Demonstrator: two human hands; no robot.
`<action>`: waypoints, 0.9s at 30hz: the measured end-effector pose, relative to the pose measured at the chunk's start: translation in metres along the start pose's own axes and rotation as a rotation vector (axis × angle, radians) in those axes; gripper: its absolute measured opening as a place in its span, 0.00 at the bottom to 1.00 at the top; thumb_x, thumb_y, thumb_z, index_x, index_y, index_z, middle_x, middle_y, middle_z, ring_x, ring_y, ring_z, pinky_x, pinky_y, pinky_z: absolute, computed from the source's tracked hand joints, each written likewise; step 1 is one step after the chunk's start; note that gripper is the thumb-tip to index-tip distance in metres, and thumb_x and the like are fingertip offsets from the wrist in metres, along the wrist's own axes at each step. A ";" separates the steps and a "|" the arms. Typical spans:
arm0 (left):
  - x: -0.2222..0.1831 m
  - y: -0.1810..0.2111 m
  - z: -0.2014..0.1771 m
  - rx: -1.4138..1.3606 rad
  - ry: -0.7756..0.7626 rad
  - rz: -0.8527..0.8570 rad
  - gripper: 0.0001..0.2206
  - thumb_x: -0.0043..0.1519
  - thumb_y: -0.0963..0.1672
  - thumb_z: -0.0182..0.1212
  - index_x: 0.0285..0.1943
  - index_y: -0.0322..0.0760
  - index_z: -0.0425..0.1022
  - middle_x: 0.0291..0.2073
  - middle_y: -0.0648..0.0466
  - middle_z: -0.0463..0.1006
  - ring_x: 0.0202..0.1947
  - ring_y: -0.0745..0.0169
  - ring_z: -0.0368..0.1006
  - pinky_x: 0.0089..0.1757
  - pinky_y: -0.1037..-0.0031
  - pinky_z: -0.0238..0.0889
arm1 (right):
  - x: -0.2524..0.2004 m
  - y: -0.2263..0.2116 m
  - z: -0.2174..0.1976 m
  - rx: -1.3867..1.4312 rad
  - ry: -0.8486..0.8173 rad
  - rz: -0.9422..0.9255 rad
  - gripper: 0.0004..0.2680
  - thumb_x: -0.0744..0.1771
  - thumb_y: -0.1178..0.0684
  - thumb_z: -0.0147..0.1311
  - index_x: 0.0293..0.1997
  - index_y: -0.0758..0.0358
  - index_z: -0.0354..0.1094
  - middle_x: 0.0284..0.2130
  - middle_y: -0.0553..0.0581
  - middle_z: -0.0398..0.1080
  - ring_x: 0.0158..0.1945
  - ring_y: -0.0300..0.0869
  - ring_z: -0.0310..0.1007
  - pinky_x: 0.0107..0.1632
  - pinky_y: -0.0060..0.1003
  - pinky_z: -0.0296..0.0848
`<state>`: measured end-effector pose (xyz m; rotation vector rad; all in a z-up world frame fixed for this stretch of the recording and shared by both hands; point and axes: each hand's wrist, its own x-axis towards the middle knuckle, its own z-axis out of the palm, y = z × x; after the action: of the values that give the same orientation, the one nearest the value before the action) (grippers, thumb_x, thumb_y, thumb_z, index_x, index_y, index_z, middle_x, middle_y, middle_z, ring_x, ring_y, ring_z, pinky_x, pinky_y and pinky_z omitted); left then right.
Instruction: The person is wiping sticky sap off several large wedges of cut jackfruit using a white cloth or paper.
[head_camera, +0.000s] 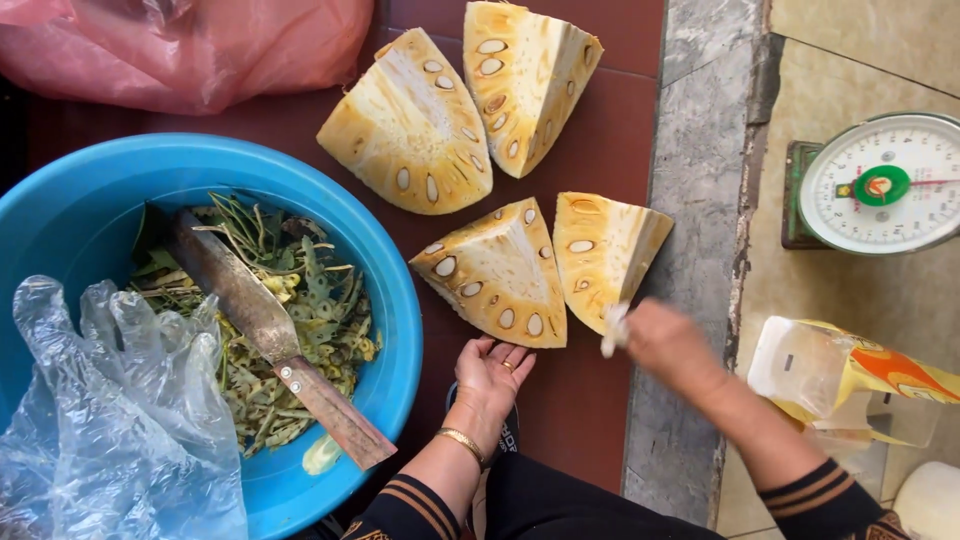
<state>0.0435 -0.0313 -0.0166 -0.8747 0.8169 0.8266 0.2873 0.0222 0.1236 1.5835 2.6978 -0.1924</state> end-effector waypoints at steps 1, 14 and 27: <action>-0.003 0.000 0.001 0.006 0.003 -0.005 0.09 0.57 0.46 0.52 0.45 0.54 0.70 0.55 0.43 0.74 0.64 0.35 0.70 0.64 0.41 0.53 | 0.015 0.024 0.004 0.000 -0.001 0.008 0.04 0.63 0.55 0.55 0.27 0.58 0.66 0.25 0.57 0.66 0.32 0.54 0.73 0.34 0.44 0.75; -0.012 0.007 0.002 0.036 0.019 0.001 0.11 0.56 0.45 0.50 0.47 0.53 0.71 0.55 0.42 0.74 0.64 0.35 0.69 0.64 0.40 0.55 | -0.062 0.016 0.085 0.050 0.118 0.098 0.05 0.62 0.51 0.55 0.26 0.53 0.64 0.25 0.53 0.64 0.30 0.50 0.70 0.36 0.41 0.72; -0.080 0.000 0.054 0.076 0.191 0.080 0.15 0.60 0.40 0.44 0.56 0.44 0.67 0.72 0.36 0.67 0.70 0.34 0.64 0.62 0.43 0.59 | 0.035 0.071 0.069 0.272 0.470 0.468 0.03 0.63 0.67 0.49 0.33 0.67 0.67 0.26 0.57 0.65 0.24 0.45 0.61 0.23 0.38 0.61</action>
<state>0.0223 -0.0056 0.0741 -0.8668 1.0499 0.7846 0.3278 0.0795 0.0452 2.5747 2.5676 -0.2069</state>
